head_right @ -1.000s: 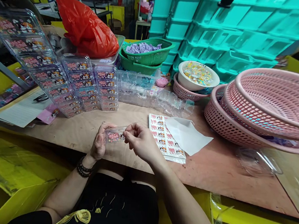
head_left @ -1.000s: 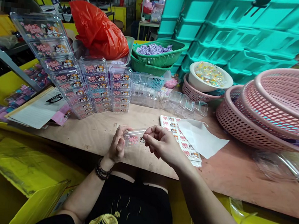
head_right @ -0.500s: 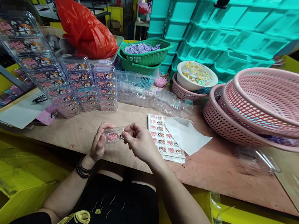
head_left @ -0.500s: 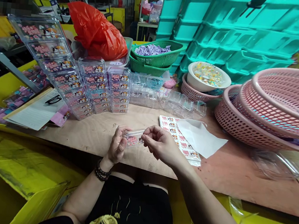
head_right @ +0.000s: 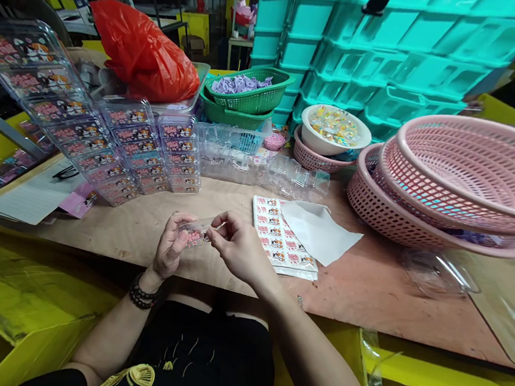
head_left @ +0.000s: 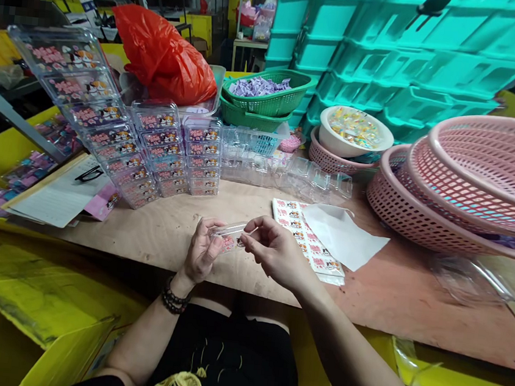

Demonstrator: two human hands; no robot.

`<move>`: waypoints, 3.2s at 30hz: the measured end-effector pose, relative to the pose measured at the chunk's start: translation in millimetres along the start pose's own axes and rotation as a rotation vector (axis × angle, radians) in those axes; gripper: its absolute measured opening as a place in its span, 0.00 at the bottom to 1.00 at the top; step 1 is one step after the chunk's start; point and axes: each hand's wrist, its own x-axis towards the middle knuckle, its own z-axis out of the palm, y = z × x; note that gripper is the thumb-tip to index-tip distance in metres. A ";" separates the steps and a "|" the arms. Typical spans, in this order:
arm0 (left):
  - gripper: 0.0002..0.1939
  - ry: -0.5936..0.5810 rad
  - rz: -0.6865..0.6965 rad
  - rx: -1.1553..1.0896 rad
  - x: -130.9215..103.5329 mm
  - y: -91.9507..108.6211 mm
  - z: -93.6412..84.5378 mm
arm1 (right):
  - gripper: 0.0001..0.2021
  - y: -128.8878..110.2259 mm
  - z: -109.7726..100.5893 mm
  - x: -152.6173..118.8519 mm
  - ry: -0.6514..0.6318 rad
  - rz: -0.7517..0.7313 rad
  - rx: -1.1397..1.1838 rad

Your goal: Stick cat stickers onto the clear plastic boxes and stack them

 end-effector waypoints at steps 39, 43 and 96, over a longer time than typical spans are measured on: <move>0.17 0.139 0.551 0.605 2.4 8.3 -2.3 | 0.23 27.7 7.9 -4.8 0.169 0.250 0.531; 0.18 0.155 0.600 0.639 3.8 9.3 -1.5 | 0.22 30.8 7.7 -3.0 0.161 0.276 0.575; 0.16 0.089 0.457 0.575 1.9 12.5 3.4 | 0.11 30.7 24.1 -2.9 0.392 0.022 0.610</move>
